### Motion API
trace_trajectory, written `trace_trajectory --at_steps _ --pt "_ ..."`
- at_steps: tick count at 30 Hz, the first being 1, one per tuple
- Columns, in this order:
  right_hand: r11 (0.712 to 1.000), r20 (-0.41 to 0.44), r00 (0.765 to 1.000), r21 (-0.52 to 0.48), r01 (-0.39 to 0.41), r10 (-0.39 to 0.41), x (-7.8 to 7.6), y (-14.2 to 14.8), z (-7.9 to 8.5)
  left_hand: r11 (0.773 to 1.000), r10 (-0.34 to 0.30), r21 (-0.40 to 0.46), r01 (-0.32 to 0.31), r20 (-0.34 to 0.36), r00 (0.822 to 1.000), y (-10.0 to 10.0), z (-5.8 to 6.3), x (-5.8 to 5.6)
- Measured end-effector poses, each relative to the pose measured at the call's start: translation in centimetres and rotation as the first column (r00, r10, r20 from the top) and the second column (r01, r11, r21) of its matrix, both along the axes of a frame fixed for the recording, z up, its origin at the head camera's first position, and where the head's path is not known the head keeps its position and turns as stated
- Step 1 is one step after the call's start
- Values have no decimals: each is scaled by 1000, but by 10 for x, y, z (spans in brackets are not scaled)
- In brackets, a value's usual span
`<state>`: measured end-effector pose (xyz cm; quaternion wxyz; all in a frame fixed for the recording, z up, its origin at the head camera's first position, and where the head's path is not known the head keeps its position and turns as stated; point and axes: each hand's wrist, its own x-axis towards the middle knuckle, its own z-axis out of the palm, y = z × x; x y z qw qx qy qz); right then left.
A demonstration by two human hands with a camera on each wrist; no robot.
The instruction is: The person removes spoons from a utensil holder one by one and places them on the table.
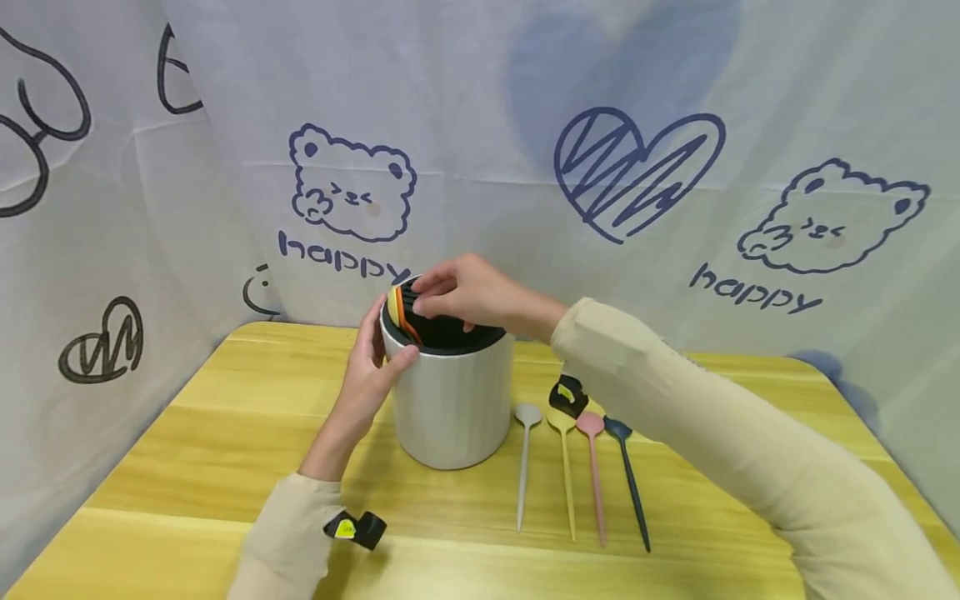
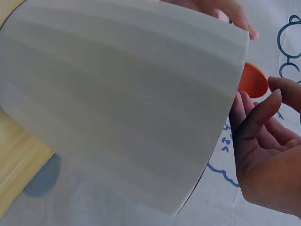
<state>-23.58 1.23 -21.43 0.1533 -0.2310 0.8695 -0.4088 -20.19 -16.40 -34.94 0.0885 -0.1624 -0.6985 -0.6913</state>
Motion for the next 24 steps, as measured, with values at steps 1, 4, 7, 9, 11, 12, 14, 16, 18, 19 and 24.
trace_trajectory --at_steps 1,4,7,9,11,12,14,16,18,19,24 --pt "1000 -1 1000 -6 -2 2 0 0 0 1000 -1 1 1 0 1000 1 0 0" --pt "1000 -3 1000 -26 -15 15 0 -3 0 1000 2 3 -2 3 1000 2 1 0" --pt "999 2 1000 -37 -22 22 0 -7 0 1000 -3 4 3 5 1000 1 1 0" --pt "999 2 1000 -39 -24 24 0 -8 -1 1000 -8 3 8 4 1000 1 1 0" --pt "999 2 1000 -46 -24 24 0 -10 -3 1000 -8 -3 8 1 1000 1 0 0" --pt "998 2 1000 -50 -23 23 0 -11 -4 1000 -8 -6 8 0 1000 1 0 0" --pt "998 5 1000 -61 -18 18 -1 -12 -5 1000 -7 -11 7 -2 1000 2 0 0" --pt "998 9 1000 -69 -11 12 -1 -13 -6 1000 -6 -13 6 -3 1000 2 -1 0" --pt "997 9 1000 -73 0 1 -1 -14 -8 1000 -5 -14 5 -2 1000 2 -1 0" --pt "997 7 1000 -73 5 -5 -1 -14 -8 1000 -3 -13 3 -1 1000 2 -1 0" --pt "996 -27 999 -81 24 -26 0 -14 -9 1000 6 -7 -6 2 1000 1 -1 0"
